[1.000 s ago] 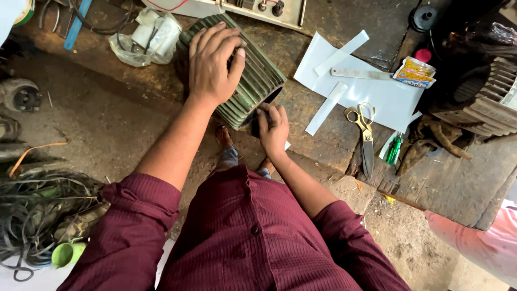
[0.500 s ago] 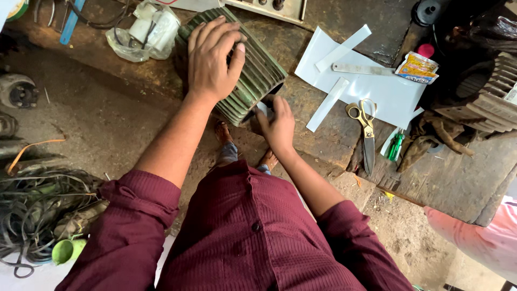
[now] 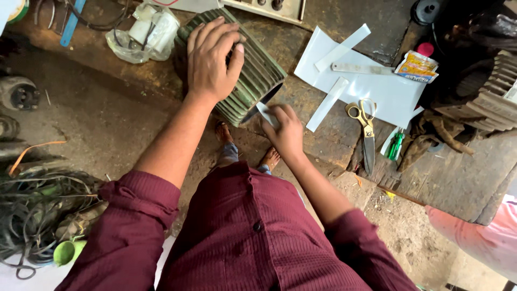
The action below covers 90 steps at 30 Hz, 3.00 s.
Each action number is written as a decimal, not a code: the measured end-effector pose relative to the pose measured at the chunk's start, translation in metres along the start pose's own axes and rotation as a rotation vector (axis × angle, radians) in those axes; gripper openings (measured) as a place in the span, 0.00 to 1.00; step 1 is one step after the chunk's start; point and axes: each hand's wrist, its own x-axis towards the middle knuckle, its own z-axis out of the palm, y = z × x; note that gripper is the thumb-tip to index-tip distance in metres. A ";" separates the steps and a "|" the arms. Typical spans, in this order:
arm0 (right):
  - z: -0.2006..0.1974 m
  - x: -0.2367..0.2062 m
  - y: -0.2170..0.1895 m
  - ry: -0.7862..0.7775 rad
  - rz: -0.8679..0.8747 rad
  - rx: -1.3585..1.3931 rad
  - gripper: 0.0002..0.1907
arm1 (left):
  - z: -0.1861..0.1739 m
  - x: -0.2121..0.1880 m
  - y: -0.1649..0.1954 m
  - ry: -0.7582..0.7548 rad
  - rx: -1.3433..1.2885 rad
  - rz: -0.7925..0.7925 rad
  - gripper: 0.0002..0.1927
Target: The person cuts strips of white insulating material with scissors and places them inside the stator of an electric motor. They then brush the exterior of the stator with a small brush and handle copper windings and other motor parts on the workbench.
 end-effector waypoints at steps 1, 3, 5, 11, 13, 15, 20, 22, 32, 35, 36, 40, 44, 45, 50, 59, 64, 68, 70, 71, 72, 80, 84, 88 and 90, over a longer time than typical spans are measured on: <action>-0.002 -0.003 -0.001 0.012 -0.006 -0.006 0.11 | 0.000 0.001 0.000 0.005 0.001 -0.001 0.12; 0.001 -0.004 -0.002 0.043 0.056 0.025 0.08 | -0.001 0.001 0.001 0.022 0.023 0.009 0.12; 0.010 0.002 -0.004 0.040 0.100 0.036 0.08 | -0.001 0.000 0.002 0.011 0.009 0.002 0.12; 0.011 0.013 -0.011 0.029 -0.002 0.003 0.11 | 0.001 -0.002 -0.002 0.011 0.010 0.015 0.13; 0.005 0.009 -0.015 0.018 0.071 0.100 0.12 | 0.003 -0.002 -0.003 0.024 0.022 0.014 0.13; 0.006 0.009 -0.017 0.001 0.120 0.097 0.08 | 0.004 -0.002 -0.004 0.022 0.021 0.002 0.13; 0.022 0.023 -0.014 0.017 -0.005 0.038 0.09 | 0.001 -0.003 -0.001 0.005 0.011 -0.005 0.13; 0.021 0.023 -0.011 0.040 -0.112 0.055 0.10 | -0.001 -0.002 0.002 0.013 0.008 0.003 0.13; 0.014 0.024 -0.020 0.084 0.000 0.105 0.07 | 0.004 -0.014 -0.015 0.144 0.164 -0.194 0.26; 0.007 0.012 -0.022 0.076 0.214 0.257 0.10 | -0.010 -0.044 -0.039 0.129 -0.048 -0.343 0.36; 0.005 0.008 -0.026 0.045 0.339 0.357 0.13 | -0.014 -0.053 -0.046 0.103 -0.171 -0.440 0.41; 0.006 0.017 -0.047 -0.024 0.641 0.898 0.26 | -0.027 -0.071 -0.071 -0.010 -0.364 -0.588 0.46; 0.021 0.036 -0.065 0.026 0.836 1.114 0.32 | -0.041 -0.089 -0.072 -0.039 -0.407 -0.626 0.40; 0.027 0.041 -0.066 0.050 0.891 1.151 0.32 | -0.048 -0.093 -0.074 -0.044 -0.419 -0.610 0.38; 0.042 0.064 -0.049 0.084 0.828 0.823 0.30 | -0.075 -0.132 -0.090 -0.244 -0.574 -0.701 0.21; 0.047 0.138 -0.061 -0.169 0.878 0.894 0.22 | -0.043 -0.136 -0.167 -0.017 -0.788 -0.502 0.14; 0.056 0.146 -0.077 -0.314 0.863 0.852 0.23 | -0.041 -0.134 -0.179 -0.061 -0.856 -0.521 0.12; 0.048 0.145 -0.065 -0.364 0.842 0.790 0.24 | -0.041 -0.134 -0.181 -0.034 -0.869 -0.496 0.12; 0.044 0.145 -0.057 -0.403 0.785 0.822 0.26 | -0.041 -0.134 -0.181 -0.078 -0.878 -0.508 0.12; 0.042 0.146 -0.055 -0.398 0.825 0.781 0.26 | -0.041 -0.134 -0.181 -0.139 -0.887 -0.532 0.11; 0.040 0.148 -0.054 -0.393 0.862 0.740 0.26 | -0.041 -0.134 -0.181 -0.198 -0.894 -0.555 0.11; 0.049 0.147 -0.073 -0.272 0.850 0.764 0.26 | -0.046 -0.128 -0.174 -0.198 -0.840 -0.490 0.11; 0.052 0.137 -0.083 -0.057 0.951 0.820 0.22 | -0.053 -0.126 -0.164 -0.193 -0.812 -0.499 0.13; 0.034 0.120 -0.089 -0.409 0.466 -0.512 0.15 | -0.051 -0.110 -0.149 -0.222 -0.479 -0.103 0.17; 0.032 0.101 -0.095 -0.367 0.660 -0.521 0.13 | -0.047 -0.100 -0.141 -0.284 -0.678 -0.701 0.17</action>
